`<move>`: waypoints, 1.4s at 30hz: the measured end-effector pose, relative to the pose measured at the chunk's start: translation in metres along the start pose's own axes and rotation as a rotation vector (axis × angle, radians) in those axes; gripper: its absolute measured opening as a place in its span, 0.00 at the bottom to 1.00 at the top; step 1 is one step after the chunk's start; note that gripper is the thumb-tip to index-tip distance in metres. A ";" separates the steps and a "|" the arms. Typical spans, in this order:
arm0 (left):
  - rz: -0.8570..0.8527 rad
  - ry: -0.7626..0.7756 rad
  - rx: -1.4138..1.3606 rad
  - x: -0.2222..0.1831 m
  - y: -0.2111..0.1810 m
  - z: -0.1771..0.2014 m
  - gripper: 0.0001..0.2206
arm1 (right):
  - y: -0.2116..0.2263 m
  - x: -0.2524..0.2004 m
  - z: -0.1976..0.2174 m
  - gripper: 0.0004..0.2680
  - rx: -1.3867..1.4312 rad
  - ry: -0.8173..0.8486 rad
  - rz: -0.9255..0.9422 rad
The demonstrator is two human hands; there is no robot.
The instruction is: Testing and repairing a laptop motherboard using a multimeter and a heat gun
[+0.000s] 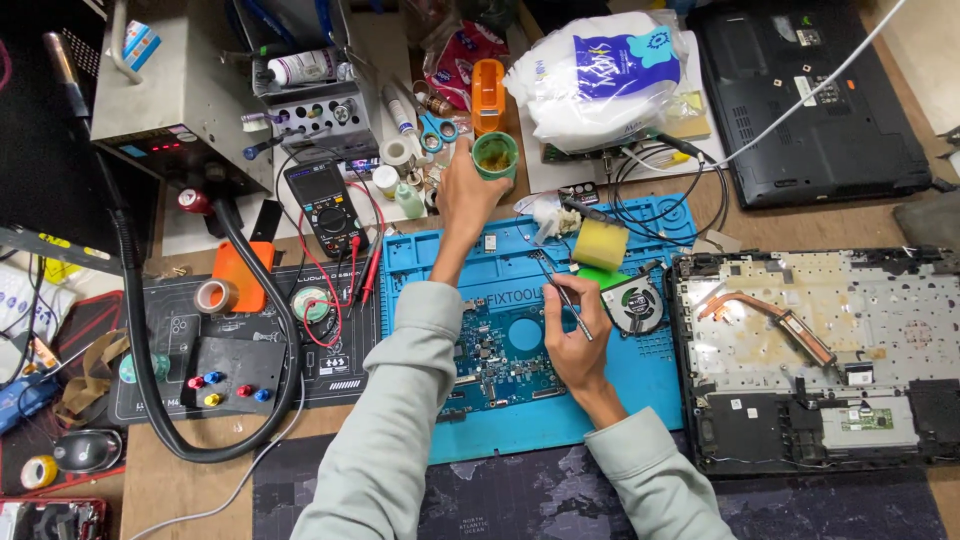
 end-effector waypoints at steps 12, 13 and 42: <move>-0.340 -0.046 -0.018 -0.011 -0.006 0.008 0.26 | 0.000 -0.001 -0.002 0.05 -0.007 0.009 0.018; -0.343 -0.048 -0.017 -0.017 -0.011 0.011 0.26 | 0.000 0.000 -0.002 0.05 -0.005 0.007 0.020; -0.695 -0.410 -0.210 -0.252 0.121 0.078 0.37 | 0.133 -0.050 0.063 0.07 0.427 0.073 0.003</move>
Point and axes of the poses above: each hand's wrist, its own x-axis towards the middle knuckle, its own z-axis out of the back of the hand, y = z × x, the point moved 3 cm from there along x, towards the middle knuckle, and after that the axes turned 6 degrees about z, right-handed, at the moved point
